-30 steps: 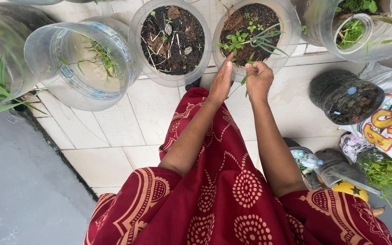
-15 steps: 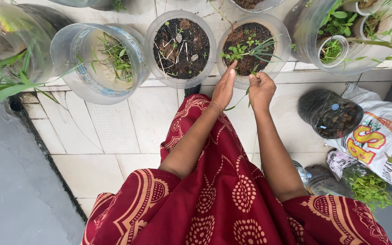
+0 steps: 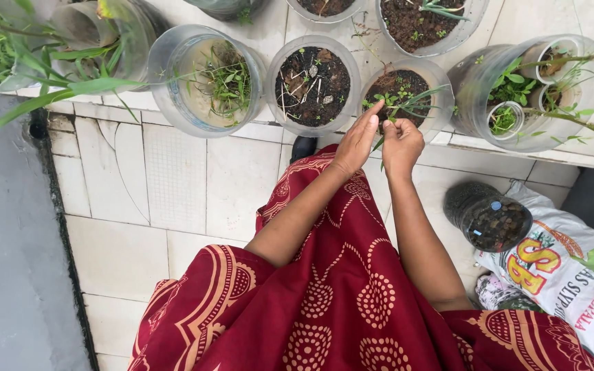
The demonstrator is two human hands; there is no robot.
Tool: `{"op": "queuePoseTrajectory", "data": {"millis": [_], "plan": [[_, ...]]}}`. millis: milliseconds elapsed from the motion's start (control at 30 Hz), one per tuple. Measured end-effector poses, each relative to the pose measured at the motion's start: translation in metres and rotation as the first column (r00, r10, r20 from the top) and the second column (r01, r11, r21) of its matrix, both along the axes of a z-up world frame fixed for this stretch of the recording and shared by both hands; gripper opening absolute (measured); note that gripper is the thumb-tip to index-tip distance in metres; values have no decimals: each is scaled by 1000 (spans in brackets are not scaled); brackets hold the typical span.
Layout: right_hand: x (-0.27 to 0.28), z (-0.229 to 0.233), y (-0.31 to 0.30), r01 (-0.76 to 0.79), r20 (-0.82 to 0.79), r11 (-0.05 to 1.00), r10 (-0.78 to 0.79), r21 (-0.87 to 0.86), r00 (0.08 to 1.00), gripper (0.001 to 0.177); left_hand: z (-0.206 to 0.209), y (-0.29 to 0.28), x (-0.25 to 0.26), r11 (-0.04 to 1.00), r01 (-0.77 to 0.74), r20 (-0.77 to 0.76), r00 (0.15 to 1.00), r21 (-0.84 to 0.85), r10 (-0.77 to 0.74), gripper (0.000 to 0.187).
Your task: Tending to small plants grown in recycled plastic containers on a tiled patio or balcony.
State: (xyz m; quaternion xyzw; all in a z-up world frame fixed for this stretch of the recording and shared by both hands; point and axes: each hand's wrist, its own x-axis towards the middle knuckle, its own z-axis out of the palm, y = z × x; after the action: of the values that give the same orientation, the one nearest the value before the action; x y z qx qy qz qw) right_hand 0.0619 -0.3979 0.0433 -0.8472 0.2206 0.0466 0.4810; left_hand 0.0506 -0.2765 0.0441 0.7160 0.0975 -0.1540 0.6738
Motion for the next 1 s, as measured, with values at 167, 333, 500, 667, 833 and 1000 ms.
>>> {"op": "queuePoseTrajectory", "data": {"millis": [167,333,500,667,833,1000], "plan": [[10,31,56,-159,69,987,157,22,985,13,38,57,-2,990,-141,101,985,-23,142,58],[21,54,134,-291,110,950,279,112,954,14,60,126,-10,948,-319,185,930,-18,317,58],[29,55,215,-446,97,883,436,146,895,17,56,193,-22,859,-513,216,837,-10,502,61],[33,36,281,-546,157,826,526,140,836,15,49,246,-30,790,-612,202,779,40,593,65],[38,27,320,-595,140,796,580,114,802,17,38,275,-33,738,-672,175,735,58,655,69],[43,-6,338,-687,220,726,674,-25,705,22,42,290,-32,720,-690,129,723,76,679,74]]}}
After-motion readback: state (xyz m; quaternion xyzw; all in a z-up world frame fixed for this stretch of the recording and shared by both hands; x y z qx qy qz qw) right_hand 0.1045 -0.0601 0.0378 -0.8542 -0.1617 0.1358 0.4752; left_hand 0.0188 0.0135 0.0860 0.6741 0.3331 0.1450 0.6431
